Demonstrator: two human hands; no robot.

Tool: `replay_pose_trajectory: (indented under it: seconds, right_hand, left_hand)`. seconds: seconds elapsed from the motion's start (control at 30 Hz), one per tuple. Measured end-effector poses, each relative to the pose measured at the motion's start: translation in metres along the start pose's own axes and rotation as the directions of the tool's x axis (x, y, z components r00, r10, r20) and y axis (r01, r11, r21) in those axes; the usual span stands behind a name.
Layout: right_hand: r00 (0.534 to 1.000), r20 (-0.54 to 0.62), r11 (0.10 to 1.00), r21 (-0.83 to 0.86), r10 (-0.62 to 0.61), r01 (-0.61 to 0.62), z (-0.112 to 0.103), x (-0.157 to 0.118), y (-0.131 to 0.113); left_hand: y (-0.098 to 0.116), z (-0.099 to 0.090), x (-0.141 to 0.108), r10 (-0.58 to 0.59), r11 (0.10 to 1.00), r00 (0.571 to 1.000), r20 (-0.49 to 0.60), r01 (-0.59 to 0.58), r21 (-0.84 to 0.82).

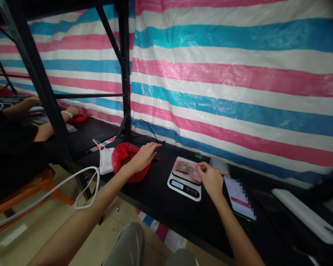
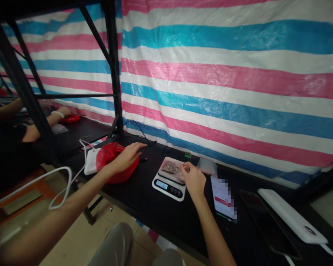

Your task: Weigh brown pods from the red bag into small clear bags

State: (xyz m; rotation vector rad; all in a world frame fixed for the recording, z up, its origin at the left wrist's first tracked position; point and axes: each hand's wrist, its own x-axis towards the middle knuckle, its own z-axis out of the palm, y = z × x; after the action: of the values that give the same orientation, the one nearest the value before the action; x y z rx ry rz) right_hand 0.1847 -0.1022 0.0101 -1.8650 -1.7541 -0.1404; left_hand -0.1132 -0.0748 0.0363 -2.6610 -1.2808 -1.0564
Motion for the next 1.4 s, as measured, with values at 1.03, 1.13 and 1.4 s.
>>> replay_pose_trajectory:
  seconds: [1.03, 1.13, 1.4]
  right_hand:
    - [0.951, -0.227, 0.839, 0.457, -0.212, 0.296, 0.007, -0.018, -0.007]
    - [0.967, -0.232, 0.822, 0.528, -0.101, 0.212, 0.014, -0.015, -0.005]
    - [0.999, -0.051, 0.757, 0.651, -0.016, 0.046, 0.023, -0.005, 0.004]
  left_hand:
    - [0.046, 0.109, 0.061, -0.174, 0.3, 0.963, 0.205, 0.25, -0.921]
    - [0.05, 0.111, 0.059, -0.273, 0.305, 0.949, 0.158, 0.242, -0.921]
    - [0.058, 0.116, 0.05, -0.385, 0.511, 0.921, -0.06, 0.159, -0.845]
